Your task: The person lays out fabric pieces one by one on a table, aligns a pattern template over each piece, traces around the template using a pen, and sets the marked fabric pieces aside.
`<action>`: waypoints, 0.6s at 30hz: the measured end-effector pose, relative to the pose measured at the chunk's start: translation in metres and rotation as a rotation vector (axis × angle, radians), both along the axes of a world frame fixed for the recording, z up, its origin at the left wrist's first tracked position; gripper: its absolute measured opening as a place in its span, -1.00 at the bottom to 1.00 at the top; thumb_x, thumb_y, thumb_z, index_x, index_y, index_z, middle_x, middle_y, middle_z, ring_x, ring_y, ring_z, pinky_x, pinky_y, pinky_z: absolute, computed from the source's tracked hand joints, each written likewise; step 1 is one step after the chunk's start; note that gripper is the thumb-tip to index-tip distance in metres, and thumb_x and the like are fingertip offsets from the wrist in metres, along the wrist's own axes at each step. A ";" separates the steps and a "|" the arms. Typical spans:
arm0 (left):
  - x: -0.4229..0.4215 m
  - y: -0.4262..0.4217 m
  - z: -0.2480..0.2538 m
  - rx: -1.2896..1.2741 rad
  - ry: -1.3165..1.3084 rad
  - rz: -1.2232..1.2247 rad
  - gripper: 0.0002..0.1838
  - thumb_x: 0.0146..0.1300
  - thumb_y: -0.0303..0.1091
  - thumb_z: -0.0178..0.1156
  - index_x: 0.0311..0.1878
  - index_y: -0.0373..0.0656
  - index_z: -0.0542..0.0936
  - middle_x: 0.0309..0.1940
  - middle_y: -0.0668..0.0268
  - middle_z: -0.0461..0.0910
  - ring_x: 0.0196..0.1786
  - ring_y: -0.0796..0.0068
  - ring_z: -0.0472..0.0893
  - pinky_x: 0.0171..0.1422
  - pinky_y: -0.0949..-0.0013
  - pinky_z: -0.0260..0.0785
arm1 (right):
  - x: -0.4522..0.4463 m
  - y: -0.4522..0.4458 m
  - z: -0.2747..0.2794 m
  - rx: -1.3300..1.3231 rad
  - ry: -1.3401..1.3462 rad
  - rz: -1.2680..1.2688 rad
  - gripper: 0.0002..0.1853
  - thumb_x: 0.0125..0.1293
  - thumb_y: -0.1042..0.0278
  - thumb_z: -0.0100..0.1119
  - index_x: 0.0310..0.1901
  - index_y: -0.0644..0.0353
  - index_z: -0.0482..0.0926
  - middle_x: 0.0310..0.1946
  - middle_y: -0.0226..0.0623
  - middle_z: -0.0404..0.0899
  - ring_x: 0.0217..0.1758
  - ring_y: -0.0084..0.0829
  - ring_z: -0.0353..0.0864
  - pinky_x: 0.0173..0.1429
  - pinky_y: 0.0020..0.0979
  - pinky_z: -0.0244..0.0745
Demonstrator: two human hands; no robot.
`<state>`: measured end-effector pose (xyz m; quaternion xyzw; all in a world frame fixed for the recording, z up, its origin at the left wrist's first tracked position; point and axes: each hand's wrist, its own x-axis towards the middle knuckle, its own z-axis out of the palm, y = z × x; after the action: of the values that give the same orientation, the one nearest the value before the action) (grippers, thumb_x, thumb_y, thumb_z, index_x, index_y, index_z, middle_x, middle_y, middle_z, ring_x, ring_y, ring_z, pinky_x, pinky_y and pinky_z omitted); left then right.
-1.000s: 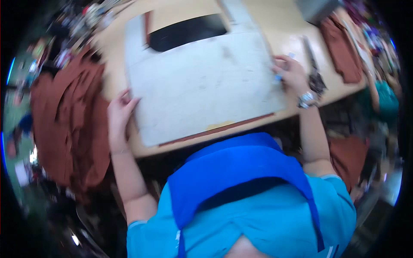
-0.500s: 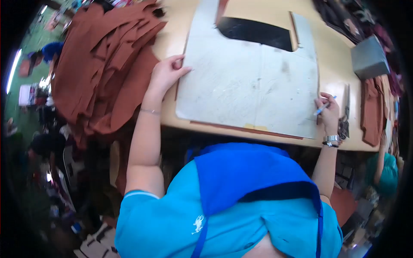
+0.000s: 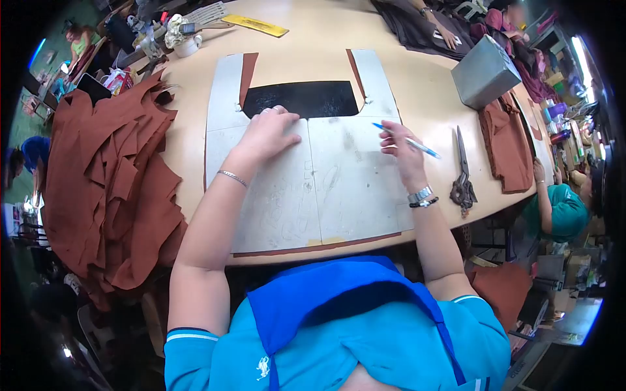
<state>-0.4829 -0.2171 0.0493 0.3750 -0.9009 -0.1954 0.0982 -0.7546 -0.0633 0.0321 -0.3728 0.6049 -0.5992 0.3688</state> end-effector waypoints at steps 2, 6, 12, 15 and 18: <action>-0.002 -0.002 0.003 0.001 -0.013 -0.001 -0.53 0.11 -0.19 0.40 0.10 -0.12 0.63 0.03 0.19 0.56 0.16 0.16 0.51 0.28 0.21 0.38 | 0.018 -0.015 -0.003 -0.020 0.042 0.035 -0.71 0.44 0.22 0.14 0.04 0.23 0.63 -0.25 -0.36 0.67 -0.29 -0.63 0.60 -0.25 -0.58 0.55; -0.002 -0.003 -0.002 -0.041 -0.017 -0.013 -0.53 0.07 -0.18 0.43 0.07 -0.11 0.65 -0.01 0.22 0.58 0.11 0.17 0.53 0.25 0.20 0.40 | 0.046 -0.052 -0.009 -0.037 0.101 0.148 -0.79 0.34 0.37 0.23 -0.04 0.24 0.63 -0.30 -0.35 0.69 -0.33 -0.65 0.61 -0.29 -0.59 0.52; -0.001 0.000 0.000 -0.013 -0.036 -0.011 -0.55 0.06 -0.15 0.41 0.03 -0.06 0.67 0.01 0.27 0.57 0.15 0.21 0.52 0.26 0.13 0.36 | 0.077 -0.094 -0.017 -0.169 0.268 0.241 -0.90 0.28 0.42 0.23 -0.27 0.25 0.56 -0.40 -0.49 0.58 -0.38 -0.75 0.46 -0.30 -0.63 0.41; 0.001 0.002 -0.003 -0.063 -0.010 -0.027 -0.53 0.05 -0.20 0.45 0.06 -0.09 0.65 -0.02 0.22 0.57 0.09 0.16 0.53 0.20 0.15 0.40 | 0.076 -0.096 -0.031 -0.190 0.375 0.265 -0.92 0.26 0.44 0.21 -0.28 0.26 0.55 -0.38 -0.48 0.59 -0.35 -0.74 0.48 -0.29 -0.63 0.41; 0.004 0.008 -0.014 -0.216 0.061 -0.031 -0.52 0.07 -0.19 0.43 0.07 -0.10 0.62 -0.01 0.24 0.56 0.12 0.17 0.51 0.19 0.12 0.38 | 0.079 -0.095 -0.031 -0.189 0.456 0.235 -0.92 0.18 0.46 0.22 -0.38 0.27 0.54 -0.50 -0.37 0.59 -0.45 -0.62 0.55 -0.36 -0.54 0.47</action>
<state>-0.4784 -0.2090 0.0352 0.3423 -0.9189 -0.1100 0.1623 -0.6756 -0.1584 0.0014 -0.5986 0.5661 -0.5069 0.2536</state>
